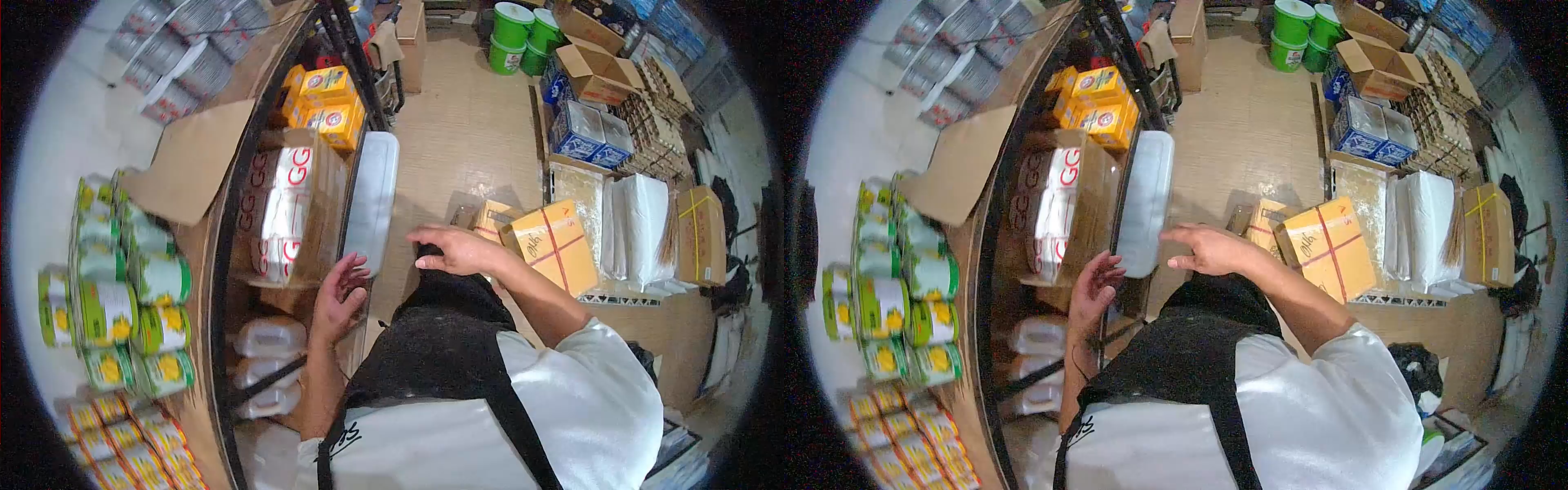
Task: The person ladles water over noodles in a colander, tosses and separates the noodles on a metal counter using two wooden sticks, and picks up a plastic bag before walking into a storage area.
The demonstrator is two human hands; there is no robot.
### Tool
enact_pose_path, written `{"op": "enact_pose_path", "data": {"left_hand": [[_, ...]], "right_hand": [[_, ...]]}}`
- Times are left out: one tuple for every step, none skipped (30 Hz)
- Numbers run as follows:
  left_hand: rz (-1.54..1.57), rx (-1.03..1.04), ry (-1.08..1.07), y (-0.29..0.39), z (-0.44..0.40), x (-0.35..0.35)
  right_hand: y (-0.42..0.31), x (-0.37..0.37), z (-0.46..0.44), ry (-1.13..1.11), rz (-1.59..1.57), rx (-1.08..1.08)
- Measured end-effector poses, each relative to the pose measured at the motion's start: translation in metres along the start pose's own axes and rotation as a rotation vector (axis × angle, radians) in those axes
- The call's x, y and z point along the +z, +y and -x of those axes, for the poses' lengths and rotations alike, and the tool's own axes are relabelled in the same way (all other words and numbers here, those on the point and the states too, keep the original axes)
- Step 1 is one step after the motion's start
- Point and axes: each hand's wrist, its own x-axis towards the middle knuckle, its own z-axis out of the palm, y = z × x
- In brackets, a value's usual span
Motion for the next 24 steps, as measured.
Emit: {"op": "enact_pose_path", "data": {"left_hand": [[-0.010, 0.004, -0.016, 0.005, -0.020, -0.002], [-0.019, 0.010, -0.030, 0.007, -0.043, -0.004], [-0.011, 0.011, -0.036, 0.008, -0.067, -0.005], [-0.003, 0.015, -0.045, 0.009, -0.093, -0.007], [0.003, 0.024, -0.057, 0.011, -0.123, -0.010], [-0.020, 0.010, -0.078, 0.010, -0.155, -0.014], [-0.012, 0.012, -0.087, 0.008, -0.190, -0.018], [-0.003, 0.015, -0.097, 0.004, -0.227, -0.017], [0.004, 0.005, -0.107, 0.004, -0.257, -0.013], [0.053, -0.037, -0.127, 0.012, -0.292, -0.008], [0.024, -0.048, -0.181, 0.016, -0.326, -0.004], [-0.003, -0.048, -0.235, 0.019, -0.361, 0.001], [-0.035, -0.048, -0.290, 0.024, -0.396, 0.006], [-0.029, -0.048, -0.337, 0.034, -0.425, 0.015], [-0.029, -0.036, -0.376, 0.042, -0.450, 0.021], [-0.023, -0.019, -0.421, 0.048, -0.478, 0.030], [-0.015, -0.002, -0.471, 0.052, -0.503, 0.039], [-0.028, 0.007, -0.517, 0.051, -0.528, 0.045], [-0.035, -0.004, -0.550, 0.050, -0.552, 0.053], [-0.044, -0.014, -0.579, 0.050, -0.575, 0.061], [-0.053, -0.023, -0.605, 0.046, -0.597, 0.069], [-0.036, -0.024, -0.639, 0.041, -0.619, 0.076], [-0.031, -0.053, -0.670, 0.038, -0.641, 0.083], [-0.026, -0.081, -0.702, 0.036, -0.663, 0.090]], "right_hand": [[0.011, -0.007, -0.010, 0.075, 0.000, -0.016], [0.021, -0.017, -0.022, 0.149, 0.003, -0.034], [0.032, -0.029, -0.034, 0.223, 0.008, -0.052], [0.042, -0.045, -0.046, 0.142, -0.039, 0.047], [0.056, -0.060, -0.057, 0.166, -0.041, 0.052], [0.071, -0.073, -0.068, 0.191, -0.044, 0.059], [0.088, -0.087, -0.080, 0.217, -0.052, 0.068], [0.110, -0.104, -0.093, 0.212, -0.056, 0.096], [0.127, -0.120, -0.101, 0.219, -0.080, 0.119], [0.142, -0.139, -0.110, 0.225, -0.106, 0.148], [0.156, -0.158, -0.116, 0.224, -0.127, 0.179], [0.165, -0.183, -0.121, 0.224, -0.139, 0.207], [0.171, -0.208, -0.125, 0.229, -0.154, 0.233], [0.177, -0.224, -0.129, 0.236, -0.183, 0.261], [0.188, -0.236, -0.133, 0.272, -0.175, 0.286], [0.200, -0.249, -0.134, 0.312, -0.160, 0.318], [0.210, -0.262, -0.133, 0.353, -0.145, 0.353], [0.218, -0.274, -0.130, 0.390, -0.151, 0.372], [0.225, -0.285, -0.128, 0.425, -0.157, 0.387], [0.233, -0.296, -0.126, 0.459, -0.164, 0.398], [0.243, -0.303, -0.123, 0.479, -0.156, 0.427], [0.255, -0.311, -0.120, 0.496, -0.148, 0.455], [0.264, -0.319, -0.117, 0.514, -0.140, 0.482], [0.271, -0.328, -0.115, 0.523, -0.140, 0.503]]}}
